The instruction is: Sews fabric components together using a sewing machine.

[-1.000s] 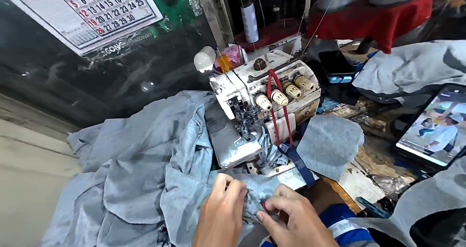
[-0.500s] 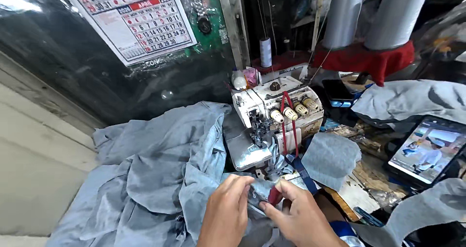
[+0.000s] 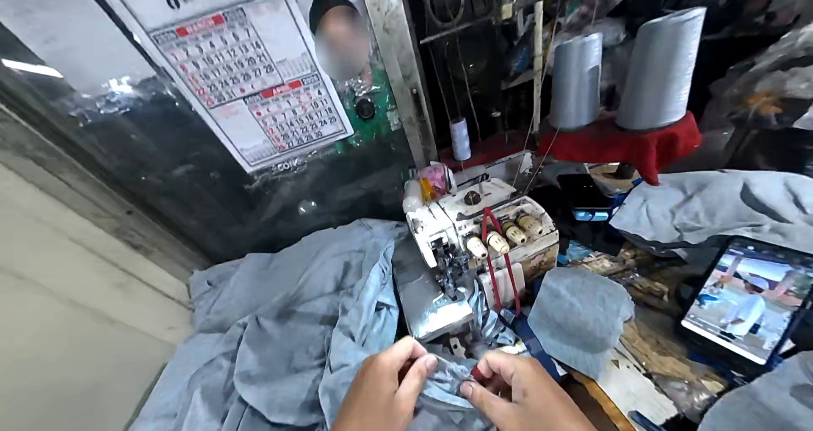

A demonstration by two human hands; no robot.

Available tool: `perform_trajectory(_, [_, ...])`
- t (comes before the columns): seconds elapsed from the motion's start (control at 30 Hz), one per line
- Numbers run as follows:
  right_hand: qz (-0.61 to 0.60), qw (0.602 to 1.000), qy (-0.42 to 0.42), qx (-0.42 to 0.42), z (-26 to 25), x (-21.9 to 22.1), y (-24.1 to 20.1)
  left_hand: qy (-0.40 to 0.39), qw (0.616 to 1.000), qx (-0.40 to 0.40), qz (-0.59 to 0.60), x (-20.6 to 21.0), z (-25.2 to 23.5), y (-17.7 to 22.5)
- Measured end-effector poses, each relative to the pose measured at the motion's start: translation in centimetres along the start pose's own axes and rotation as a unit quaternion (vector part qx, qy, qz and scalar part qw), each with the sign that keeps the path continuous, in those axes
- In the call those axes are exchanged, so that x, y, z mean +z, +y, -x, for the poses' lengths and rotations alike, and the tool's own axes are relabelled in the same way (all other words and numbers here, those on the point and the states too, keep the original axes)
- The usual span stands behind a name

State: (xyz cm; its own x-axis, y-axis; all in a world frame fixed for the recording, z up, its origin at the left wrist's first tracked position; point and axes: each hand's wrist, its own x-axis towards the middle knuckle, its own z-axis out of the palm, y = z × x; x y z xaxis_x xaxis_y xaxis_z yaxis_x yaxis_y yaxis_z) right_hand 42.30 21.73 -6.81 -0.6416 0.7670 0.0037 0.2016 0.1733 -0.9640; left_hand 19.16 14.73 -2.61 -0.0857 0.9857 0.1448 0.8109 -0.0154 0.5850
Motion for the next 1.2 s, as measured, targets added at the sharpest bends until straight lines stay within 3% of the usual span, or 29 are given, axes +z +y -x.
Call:
perform_trajectory(0.07, [-0.060, 0.998, 0.025, -0.012, -1.2, -1.3, -1.7, 0.035, 0.998, 0.050, 0.003, -1.6, -2.5, 1.6])
perform_trajectory(0.13, [-0.113, 0.993, 0.036, 0.009, -3.1, -2.4, -2.3, 0.085, 0.991, 0.058, -0.083, -1.4, -5.6, 2.5])
perform_trajectory(0.2, [-0.146, 0.988, 0.022, 0.047, -4.4, -2.8, -1.4, 0.055, 0.985, 0.023, -0.163, -0.9, -7.8, 1.7])
perform_trajectory(0.3, [-0.185, 0.980, 0.052, 0.054, -4.7, -2.5, -0.2, -0.006, 0.984, -0.019, -0.177, -1.3, -9.3, 0.9])
perform_trajectory(0.4, [-0.229, 0.963, 0.137, 0.046, -6.2, -1.5, -0.4, 0.101, 0.967, -0.012, -0.233, 0.8, -11.2, 0.7])
perform_trajectory(0.47, [-0.234, 0.961, 0.138, 0.050, -6.6, -1.4, -0.8, 0.147, 0.955, -0.006, -0.259, 1.8, -11.6, 0.5])
perform_trajectory(0.57, [-0.219, 0.970, 0.094, 0.056, -5.5, -1.8, -1.0, 0.130, 0.962, 0.025, -0.238, 1.0, -9.2, 0.5])
perform_trajectory(0.7, [-0.247, 0.962, 0.097, 0.065, -6.0, -1.6, -0.8, 0.120, 0.964, 0.134, -0.196, 1.2, -7.9, -0.7])
perform_trajectory(0.8, [-0.260, 0.957, 0.103, 0.075, -6.5, -1.2, -0.6, 0.002, 0.978, 0.143, -0.155, -1.7, -8.9, -1.6])
perform_trajectory(0.87, [-0.223, 0.966, 0.117, 0.052, -6.6, -1.0, 0.2, -0.070, 0.974, 0.150, -0.157, -3.4, -9.7, -1.0])
perform_trajectory(0.93, [-0.123, 0.980, 0.158, -0.016, -6.7, -1.1, 0.7, -0.086, 0.970, 0.169, -0.150, -4.1, -10.8, -0.7])
perform_trajectory(1.03, [0.043, 0.969, 0.210, -0.123, -6.6, -1.9, -0.7, -0.101, 0.973, 0.178, -0.110, -5.4, -11.6, 0.0])
perform_trajectory(1.1, [0.110, 0.967, 0.177, -0.146, -6.7, -2.8, -2.6, -0.126, 0.971, 0.179, -0.098, -6.0, -11.8, 0.4])
perform_trajectory(1.2, [0.115, 0.986, 0.042, -0.110, -7.6, -3.5, -5.2, -0.145, 0.969, 0.180, -0.088, -6.3, -11.6, 0.7])
